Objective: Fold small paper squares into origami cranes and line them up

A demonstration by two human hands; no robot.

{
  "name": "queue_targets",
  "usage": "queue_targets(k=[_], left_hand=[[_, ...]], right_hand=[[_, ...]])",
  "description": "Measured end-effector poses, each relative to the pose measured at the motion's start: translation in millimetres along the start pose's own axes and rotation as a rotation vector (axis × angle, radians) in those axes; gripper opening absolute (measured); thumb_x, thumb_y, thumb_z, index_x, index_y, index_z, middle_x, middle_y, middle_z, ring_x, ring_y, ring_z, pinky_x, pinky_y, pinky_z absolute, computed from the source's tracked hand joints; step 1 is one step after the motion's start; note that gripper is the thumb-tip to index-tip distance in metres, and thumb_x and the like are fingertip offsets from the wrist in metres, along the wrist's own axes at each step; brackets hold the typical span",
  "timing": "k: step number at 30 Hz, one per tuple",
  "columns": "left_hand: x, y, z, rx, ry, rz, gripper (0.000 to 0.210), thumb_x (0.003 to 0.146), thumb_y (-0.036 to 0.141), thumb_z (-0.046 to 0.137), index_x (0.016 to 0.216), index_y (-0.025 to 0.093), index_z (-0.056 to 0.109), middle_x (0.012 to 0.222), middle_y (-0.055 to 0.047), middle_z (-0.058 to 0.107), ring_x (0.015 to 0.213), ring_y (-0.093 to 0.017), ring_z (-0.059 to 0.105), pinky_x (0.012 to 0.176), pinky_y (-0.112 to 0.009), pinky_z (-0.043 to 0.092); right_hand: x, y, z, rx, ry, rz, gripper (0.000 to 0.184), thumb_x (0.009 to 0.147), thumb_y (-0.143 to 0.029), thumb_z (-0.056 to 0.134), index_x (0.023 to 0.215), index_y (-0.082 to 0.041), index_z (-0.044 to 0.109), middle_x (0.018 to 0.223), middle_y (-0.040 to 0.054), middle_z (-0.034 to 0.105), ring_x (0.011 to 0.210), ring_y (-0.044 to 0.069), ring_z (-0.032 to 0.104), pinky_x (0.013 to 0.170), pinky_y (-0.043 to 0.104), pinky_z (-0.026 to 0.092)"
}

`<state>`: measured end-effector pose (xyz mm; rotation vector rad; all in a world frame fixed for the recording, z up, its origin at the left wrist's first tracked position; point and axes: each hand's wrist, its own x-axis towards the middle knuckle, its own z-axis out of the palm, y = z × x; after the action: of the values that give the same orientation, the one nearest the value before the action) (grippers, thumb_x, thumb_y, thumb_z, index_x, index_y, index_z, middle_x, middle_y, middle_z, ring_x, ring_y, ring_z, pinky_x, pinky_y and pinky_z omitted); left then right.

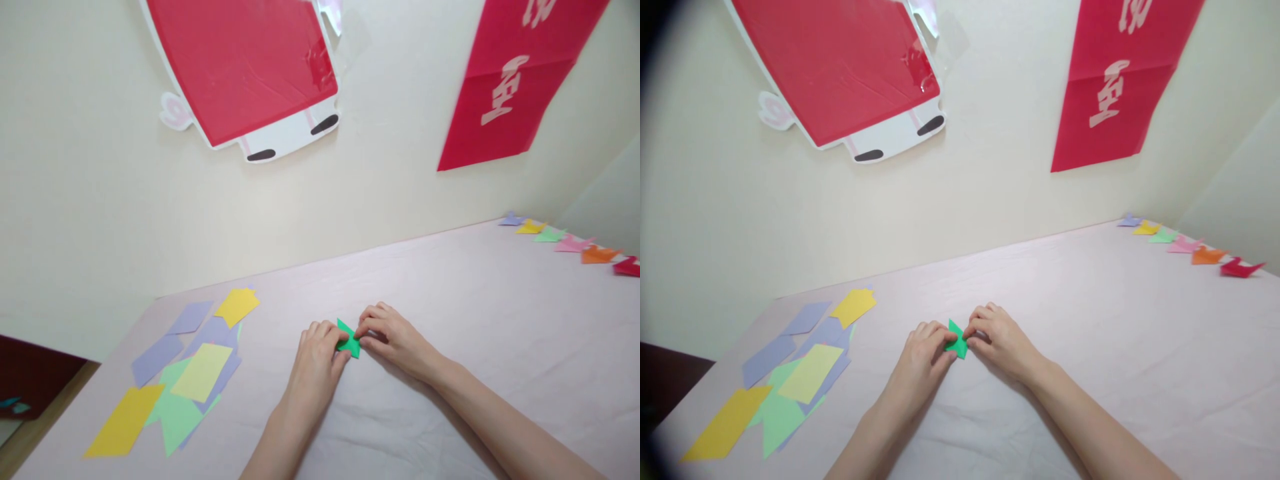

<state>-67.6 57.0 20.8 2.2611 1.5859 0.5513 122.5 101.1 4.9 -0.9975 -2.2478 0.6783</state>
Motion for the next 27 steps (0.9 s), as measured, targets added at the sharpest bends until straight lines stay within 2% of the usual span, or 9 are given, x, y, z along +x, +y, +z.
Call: queue_targets(k=[6,11,13,18,22,27], left_hand=[[1.7,0.8,-2.9,0.074,-0.006,0.032,0.024,0.083,0.020,0.069,0.104,0.027,0.063,0.102,0.000,0.064,0.099,-0.022,0.052,0.084,-0.035,0.037],[2.1,2.0,-5.3,0.111,0.019,0.069,0.004,0.086,0.021,0.065,0.088,0.024,0.064,0.097,0.000,0.066,0.095,-0.020,0.053,0.083,-0.035,0.035],[1.8,2.5,-7.1,0.132,0.015,0.092,0.003,0.087,0.021,0.064,0.085,0.023,0.063,0.094,0.000,0.067,0.094,-0.020,0.054,0.083,-0.036,0.035],[1.0,0.6,-11.2,0.087,0.003,0.095,0.009,0.085,0.015,0.064,0.088,0.024,0.062,0.094,0.002,0.067,0.096,-0.019,0.054,0.084,-0.035,0.036],[0.3,0.1,-10.8,0.071,-0.001,0.071,0.016,0.082,0.009,0.064,0.086,0.024,0.062,0.094,0.002,0.067,0.094,-0.019,0.054,0.083,-0.035,0.036],[1.4,5.6,-8.7,0.099,0.007,0.054,0.010,0.082,0.017,0.067,0.086,0.023,0.060,0.093,0.001,0.067,0.093,-0.021,0.053,0.082,-0.036,0.035]], right_hand=[[0.1,-0.3,1.2,-0.021,-0.012,-0.029,0.011,0.086,-0.012,0.062,0.087,-0.020,0.069,0.090,0.0043,0.063,0.088,0.020,0.052,0.082,0.035,0.040],[-2.4,-2.5,-1.4,0.010,-0.030,-0.080,0.020,0.083,-0.007,0.061,0.094,-0.021,0.069,0.097,0.0054,0.063,0.093,0.021,0.052,0.086,0.036,0.041],[-2.4,-2.6,-1.9,0.006,-0.043,-0.097,0.019,0.084,-0.009,0.061,0.094,-0.022,0.070,0.098,0.0057,0.063,0.094,0.021,0.052,0.086,0.037,0.042],[0.3,-1.5,1.8,-0.046,-0.044,-0.097,0.012,0.090,-0.018,0.060,0.088,-0.022,0.071,0.095,0.0055,0.064,0.091,0.021,0.052,0.084,0.036,0.042],[3.2,-0.9,6.5,-0.050,-0.025,-0.078,0.015,0.093,-0.020,0.055,0.083,-0.021,0.067,0.090,0.0053,0.064,0.087,0.020,0.053,0.080,0.034,0.043],[4.6,-1.6,6.8,-0.003,-0.015,-0.047,0.017,0.095,-0.023,0.051,0.082,-0.020,0.063,0.089,0.0055,0.062,0.086,0.020,0.053,0.080,0.034,0.042]])
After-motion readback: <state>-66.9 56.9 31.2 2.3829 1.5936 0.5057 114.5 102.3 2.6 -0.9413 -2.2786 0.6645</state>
